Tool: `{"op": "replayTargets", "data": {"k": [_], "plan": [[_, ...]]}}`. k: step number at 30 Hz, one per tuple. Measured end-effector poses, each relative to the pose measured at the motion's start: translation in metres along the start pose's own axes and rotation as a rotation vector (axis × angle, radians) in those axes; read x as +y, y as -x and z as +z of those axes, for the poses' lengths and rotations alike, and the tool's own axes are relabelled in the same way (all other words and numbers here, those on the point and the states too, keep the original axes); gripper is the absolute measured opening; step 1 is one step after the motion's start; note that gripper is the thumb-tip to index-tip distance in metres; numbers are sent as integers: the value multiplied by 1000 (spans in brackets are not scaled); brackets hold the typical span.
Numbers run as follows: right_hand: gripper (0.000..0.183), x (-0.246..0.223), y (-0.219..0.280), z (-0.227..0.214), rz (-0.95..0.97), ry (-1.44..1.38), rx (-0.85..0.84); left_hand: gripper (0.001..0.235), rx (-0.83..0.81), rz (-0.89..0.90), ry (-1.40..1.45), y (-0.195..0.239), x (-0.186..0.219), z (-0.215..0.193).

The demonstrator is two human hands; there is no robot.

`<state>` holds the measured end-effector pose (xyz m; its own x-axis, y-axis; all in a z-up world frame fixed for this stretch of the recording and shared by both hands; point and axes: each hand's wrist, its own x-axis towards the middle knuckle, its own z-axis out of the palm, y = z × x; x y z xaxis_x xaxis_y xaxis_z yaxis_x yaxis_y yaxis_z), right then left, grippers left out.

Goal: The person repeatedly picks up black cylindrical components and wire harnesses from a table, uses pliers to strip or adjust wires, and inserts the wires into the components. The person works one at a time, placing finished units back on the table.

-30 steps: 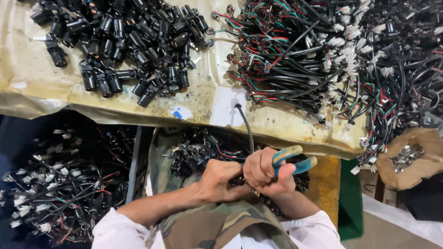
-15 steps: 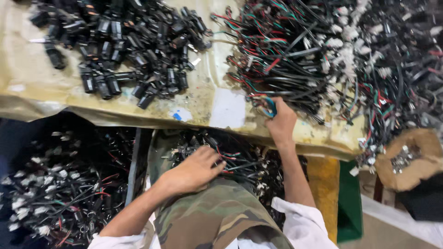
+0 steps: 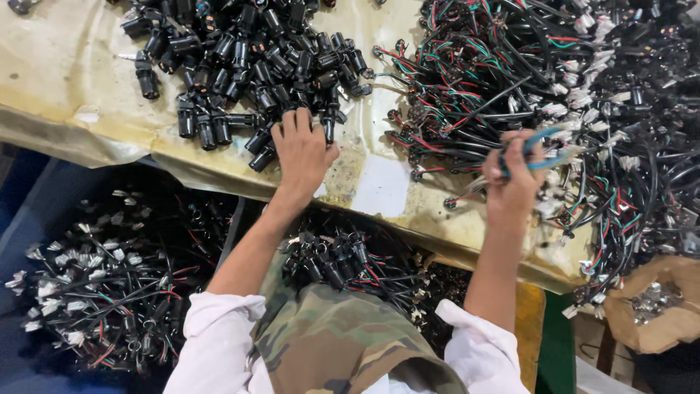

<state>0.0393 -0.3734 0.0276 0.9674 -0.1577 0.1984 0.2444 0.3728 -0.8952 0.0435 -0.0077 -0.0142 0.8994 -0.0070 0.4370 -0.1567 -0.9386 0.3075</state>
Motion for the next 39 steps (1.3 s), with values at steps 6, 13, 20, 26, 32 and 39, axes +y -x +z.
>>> {"op": "replayTargets", "data": {"k": [6, 13, 20, 26, 32, 39], "plan": [[16, -50, -14, -17, -23, -499, 143, 32, 298, 68, 405, -5, -13, 1], [11, -84, 18, 27, -250, 259, -342, 31, -213, -259, 1643, 1, 20, 17], [14, 55, 41, 59, 241, 770, -281, 53, -415, -308, 2141, 35, 40, 0], [39, 64, 65, 47, -24, 1559, -313, 32, -413, -240, 2027, 27, 47, -4], [28, 59, 75, 56, -197, 1489, -210, 29, -384, -483, 1883, 34, 50, 1], [26, 44, 58, 52, -309, 1308, -367, 22, -541, -197, 1409, 61, 57, -15]]}}
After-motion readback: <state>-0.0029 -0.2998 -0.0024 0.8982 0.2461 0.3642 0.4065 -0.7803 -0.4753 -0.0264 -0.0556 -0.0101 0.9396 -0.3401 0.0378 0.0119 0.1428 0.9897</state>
